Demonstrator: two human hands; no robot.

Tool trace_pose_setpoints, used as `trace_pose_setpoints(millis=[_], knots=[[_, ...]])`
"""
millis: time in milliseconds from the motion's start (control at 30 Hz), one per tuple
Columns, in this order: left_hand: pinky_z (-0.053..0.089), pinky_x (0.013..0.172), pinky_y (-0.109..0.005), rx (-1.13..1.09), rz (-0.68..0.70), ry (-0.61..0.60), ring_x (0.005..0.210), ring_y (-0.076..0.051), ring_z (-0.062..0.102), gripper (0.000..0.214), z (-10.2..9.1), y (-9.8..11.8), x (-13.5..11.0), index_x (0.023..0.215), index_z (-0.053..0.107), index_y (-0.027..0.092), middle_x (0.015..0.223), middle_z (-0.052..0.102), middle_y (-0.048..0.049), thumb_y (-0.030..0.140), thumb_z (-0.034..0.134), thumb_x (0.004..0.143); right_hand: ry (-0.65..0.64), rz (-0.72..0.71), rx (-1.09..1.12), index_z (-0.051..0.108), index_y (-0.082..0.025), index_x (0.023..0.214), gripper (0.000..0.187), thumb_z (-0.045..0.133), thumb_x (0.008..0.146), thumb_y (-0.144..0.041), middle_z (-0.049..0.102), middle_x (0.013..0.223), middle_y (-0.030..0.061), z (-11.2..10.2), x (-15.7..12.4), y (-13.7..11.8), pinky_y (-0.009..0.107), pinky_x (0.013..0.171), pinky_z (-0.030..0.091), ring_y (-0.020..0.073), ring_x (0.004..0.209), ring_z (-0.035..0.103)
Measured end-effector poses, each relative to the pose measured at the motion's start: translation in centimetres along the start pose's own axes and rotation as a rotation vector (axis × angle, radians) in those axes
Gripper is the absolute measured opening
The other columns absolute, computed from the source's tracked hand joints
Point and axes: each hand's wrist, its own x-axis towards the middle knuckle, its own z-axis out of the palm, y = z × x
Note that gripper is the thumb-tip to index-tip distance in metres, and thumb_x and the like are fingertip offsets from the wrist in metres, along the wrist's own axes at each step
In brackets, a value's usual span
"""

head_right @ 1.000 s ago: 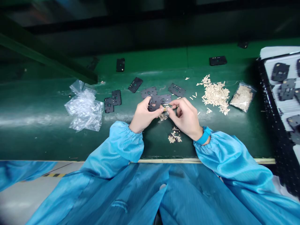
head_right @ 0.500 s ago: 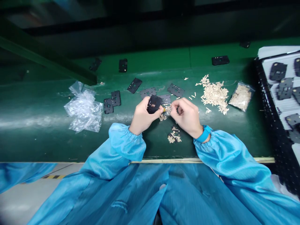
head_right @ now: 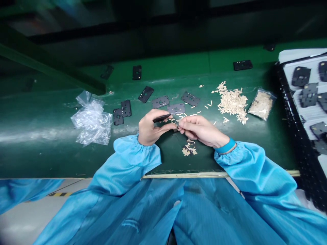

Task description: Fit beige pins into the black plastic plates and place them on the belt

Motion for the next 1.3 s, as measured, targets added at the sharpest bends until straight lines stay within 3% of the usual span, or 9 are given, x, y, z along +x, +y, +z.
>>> trace_pose_setpoints(millis=[133,267,367,500,567,667,833,1100,1300], knots=[[0.058,0.079,-0.029,-0.022,0.038,0.009,0.085,-0.015,0.073,0.047,0.0,0.0,-0.1,0.116,0.064,0.024,0.103,0.077,-0.005,0.055,0.077,0.082,-0.045,0.062,0.19,0.064,-0.017,0.076,0.032,0.082,0.082,-0.044,0.045,0.055,-0.0073,0.3,-0.1,0.0,0.024,0.047,0.023,0.0066,0.047,0.03],[0.057,0.082,-0.028,-0.092,0.093,0.031,0.09,-0.015,0.073,0.045,0.1,0.2,0.0,0.117,0.063,0.025,0.104,0.076,-0.0042,0.047,0.08,0.082,-0.039,0.059,0.212,0.064,-0.018,0.078,0.029,0.084,0.076,-0.038,0.044,0.057,-0.0078,0.3,0.0,0.2,0.025,0.048,0.023,0.0062,0.047,0.03],[0.057,0.078,-0.028,-0.126,-0.108,0.007,0.086,-0.015,0.072,0.051,0.5,0.6,0.1,0.12,0.061,0.023,0.105,0.074,-0.0054,0.052,0.079,0.082,0.083,-0.069,0.053,0.063,-0.018,0.076,0.024,0.081,0.077,-0.034,0.048,0.057,-0.0065,0.5,0.0,0.5,0.024,0.048,0.025,0.0069,0.048,0.035],[0.059,0.073,-0.028,-0.35,-0.494,-0.009,0.074,-0.013,0.07,0.037,1.4,1.5,0.4,0.118,0.06,0.02,0.099,0.074,-0.0058,0.052,0.056,0.099,0.414,-0.321,-0.302,0.062,-0.02,0.075,0.015,0.076,0.077,-0.024,0.059,0.065,-0.0022,1.0,0.0,1.2,0.026,0.051,0.035,0.0101,0.054,0.046],[0.062,0.072,-0.03,-0.509,-0.613,-0.033,0.074,-0.014,0.072,0.034,1.8,2.0,0.5,0.116,0.063,0.02,0.099,0.075,-0.0067,0.048,0.049,0.102,0.526,-0.393,-0.418,0.062,-0.021,0.076,0.012,0.074,0.08,-0.023,0.06,0.066,-0.0017,1.2,0.0,1.7,0.027,0.051,0.037,0.011,0.054,0.047],[0.065,0.076,-0.034,-0.657,-0.704,-0.016,0.087,-0.018,0.075,0.032,2.2,2.3,0.5,0.113,0.07,0.019,0.11,0.075,-0.0085,0.044,0.057,0.098,0.638,-0.46,-0.565,0.062,-0.022,0.077,0.01,0.071,0.083,-0.021,0.059,0.066,-0.0012,1.5,-0.1,2.1,0.028,0.05,0.038,0.0116,0.053,0.046],[0.061,0.091,-0.034,-0.638,-0.686,0.127,0.097,-0.019,0.073,0.024,2.4,2.3,0.3,0.099,0.08,0.018,0.104,0.079,-0.0049,0.036,0.077,0.085,0.712,-0.561,-0.742,0.058,-0.022,0.072,0.016,0.07,0.081,-0.018,0.057,0.066,-0.0023,2.0,0.1,1.9,0.029,0.051,0.039,0.0115,0.053,0.047],[0.055,0.065,-0.022,-0.482,-0.523,0.269,0.073,-0.011,0.066,0.015,2.4,3.1,0.5,0.091,0.083,0.019,0.09,0.076,-0.0033,0.03,0.079,0.082,0.778,-0.679,-0.886,0.054,-0.024,0.071,0.018,0.068,0.08,-0.016,0.056,0.065,-0.0032,2.2,0.2,2.0,0.029,0.051,0.041,0.0123,0.054,0.049],[0.053,0.062,-0.02,-0.381,-0.402,0.275,0.071,-0.01,0.063,0.012,2.5,3.5,0.1,0.091,0.082,0.019,0.084,0.073,-0.0029,0.029,0.076,0.085,0.783,-0.733,-0.895,0.054,-0.023,0.072,0.02,0.07,0.08,-0.013,0.057,0.067,-0.0024,2.4,0.2,1.9,0.029,0.051,0.04,0.0122,0.055,0.049]])
